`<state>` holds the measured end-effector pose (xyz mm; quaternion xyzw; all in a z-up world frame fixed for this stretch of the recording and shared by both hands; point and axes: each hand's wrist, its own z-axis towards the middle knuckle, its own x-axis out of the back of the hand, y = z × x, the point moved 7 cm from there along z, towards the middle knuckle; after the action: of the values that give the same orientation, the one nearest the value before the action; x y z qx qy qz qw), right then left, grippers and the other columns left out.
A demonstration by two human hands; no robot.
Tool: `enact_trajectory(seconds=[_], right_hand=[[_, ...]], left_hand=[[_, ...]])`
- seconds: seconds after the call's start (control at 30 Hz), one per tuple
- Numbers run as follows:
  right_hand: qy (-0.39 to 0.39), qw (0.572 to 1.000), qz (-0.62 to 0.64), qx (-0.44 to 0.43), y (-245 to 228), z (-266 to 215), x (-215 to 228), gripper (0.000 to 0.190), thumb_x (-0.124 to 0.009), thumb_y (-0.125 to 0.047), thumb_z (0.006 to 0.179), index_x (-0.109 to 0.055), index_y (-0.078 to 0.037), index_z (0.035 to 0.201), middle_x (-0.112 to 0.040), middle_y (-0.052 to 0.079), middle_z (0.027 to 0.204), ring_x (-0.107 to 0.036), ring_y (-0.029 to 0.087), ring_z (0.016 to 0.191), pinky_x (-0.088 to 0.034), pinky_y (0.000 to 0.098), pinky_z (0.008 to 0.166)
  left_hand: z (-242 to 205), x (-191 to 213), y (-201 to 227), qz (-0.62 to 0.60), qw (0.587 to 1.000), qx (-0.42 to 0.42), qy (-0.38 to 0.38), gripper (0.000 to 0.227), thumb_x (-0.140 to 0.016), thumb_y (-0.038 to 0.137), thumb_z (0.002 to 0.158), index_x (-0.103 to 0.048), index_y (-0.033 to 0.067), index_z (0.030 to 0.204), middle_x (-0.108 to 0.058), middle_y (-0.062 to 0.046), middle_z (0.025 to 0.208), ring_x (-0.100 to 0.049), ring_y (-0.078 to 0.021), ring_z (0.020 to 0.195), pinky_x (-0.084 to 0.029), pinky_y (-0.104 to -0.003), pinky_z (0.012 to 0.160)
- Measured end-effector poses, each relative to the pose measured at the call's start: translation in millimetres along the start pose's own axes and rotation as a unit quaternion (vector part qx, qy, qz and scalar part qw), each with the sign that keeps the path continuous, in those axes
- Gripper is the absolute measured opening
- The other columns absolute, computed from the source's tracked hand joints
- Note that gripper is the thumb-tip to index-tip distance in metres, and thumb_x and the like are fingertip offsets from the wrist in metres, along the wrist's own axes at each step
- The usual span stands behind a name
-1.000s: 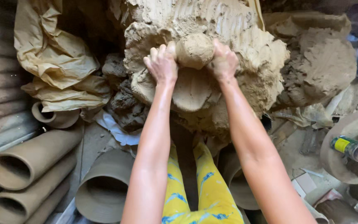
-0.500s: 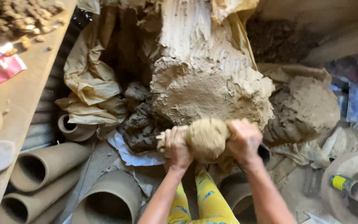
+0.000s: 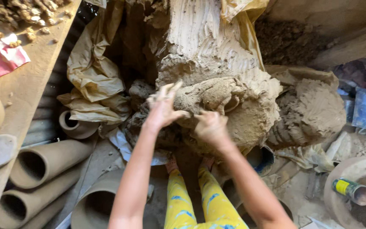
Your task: The person kneads a large mass of clay by hand, repeatedly folding and pressing it against a work surface covered in paper.
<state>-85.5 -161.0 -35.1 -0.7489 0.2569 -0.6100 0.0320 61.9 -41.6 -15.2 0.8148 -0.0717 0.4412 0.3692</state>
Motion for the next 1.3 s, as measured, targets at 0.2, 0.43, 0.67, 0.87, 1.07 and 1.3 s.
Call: enact_trajectory(seconds=[0.2, 0.43, 0.67, 0.87, 1.07, 1.3], right_hand=[[0.267, 0.956, 0.017, 0.124, 105.2, 105.8, 99.1, 0.033, -0.065, -0.039, 0.109, -0.070, -0.006, 0.108, -0.068, 0.013, 0.099, -0.060, 0.032, 0.093, -0.052, 0.0479, 0.081], [0.190, 0.961, 0.031, 0.199, 91.4, 3.2, 38.4, 0.146, -0.075, -0.086, 0.054, -0.020, 0.010, 0.149, -0.032, 0.032, 0.151, -0.028, 0.044, 0.145, -0.016, 0.0597, 0.124], [0.184, 0.972, -0.073, 0.129, 91.3, 21.0, 18.9, 0.138, -0.086, -0.072, 0.056, -0.021, 0.001, 0.153, -0.030, 0.024, 0.154, -0.026, 0.044, 0.146, -0.016, 0.0598, 0.123], [0.127, 0.972, -0.141, 0.135, 161.4, 176.8, -10.4, 0.051, -0.061, 0.002, 0.088, -0.052, 0.000, 0.139, -0.059, 0.018, 0.128, -0.058, 0.031, 0.118, -0.049, 0.0436, 0.101], [0.131, 0.979, 0.107, 0.109, 164.5, 232.7, 7.9, 0.032, -0.080, -0.023, 0.082, -0.072, -0.017, 0.112, -0.073, 0.011, 0.097, -0.069, 0.033, 0.087, -0.055, 0.0439, 0.072], [0.208, 0.976, -0.059, 0.001, 160.9, 135.1, 1.5, 0.038, -0.074, -0.015, 0.093, -0.062, -0.015, 0.129, -0.066, 0.008, 0.120, -0.061, 0.023, 0.118, -0.048, 0.0415, 0.087]], left_hand=[[79.0, -59.0, 69.3, -0.206, 0.978, -0.039, 0.008, 0.174, -0.097, 0.064, 0.030, 0.003, 0.0095, 0.162, 0.009, -0.027, 0.165, 0.009, -0.0494, 0.150, -0.008, -0.066, 0.115], [37.8, -129.8, 43.9, 0.122, 0.989, -0.013, 0.078, 0.149, -0.097, 0.052, 0.045, -0.015, 0.0027, 0.159, -0.013, -0.020, 0.168, -0.012, -0.0428, 0.156, -0.019, -0.071, 0.119], [41.5, -153.0, 22.7, 0.190, 0.935, -0.051, 0.296, 0.072, -0.065, 0.007, 0.092, -0.034, 0.0115, 0.157, -0.039, -0.008, 0.164, -0.040, -0.0309, 0.149, -0.040, -0.059, 0.105], [142.9, -149.1, -24.1, 0.148, 0.949, 0.041, 0.274, 0.032, -0.060, 0.010, 0.093, -0.062, 0.0113, 0.125, -0.070, -0.009, 0.119, -0.064, -0.0296, 0.112, -0.046, -0.055, 0.102], [193.6, -154.8, -54.6, 0.055, 0.971, 0.109, 0.208, 0.045, -0.061, 0.010, 0.082, -0.067, 0.0194, 0.126, -0.074, -0.017, 0.098, -0.067, -0.0347, 0.096, -0.039, -0.056, 0.103], [106.8, -107.0, -4.7, -0.008, 0.995, 0.048, 0.092, 0.081, -0.075, 0.017, 0.067, -0.048, 0.0063, 0.143, -0.059, -0.022, 0.132, -0.051, -0.0377, 0.125, -0.035, -0.052, 0.112]])
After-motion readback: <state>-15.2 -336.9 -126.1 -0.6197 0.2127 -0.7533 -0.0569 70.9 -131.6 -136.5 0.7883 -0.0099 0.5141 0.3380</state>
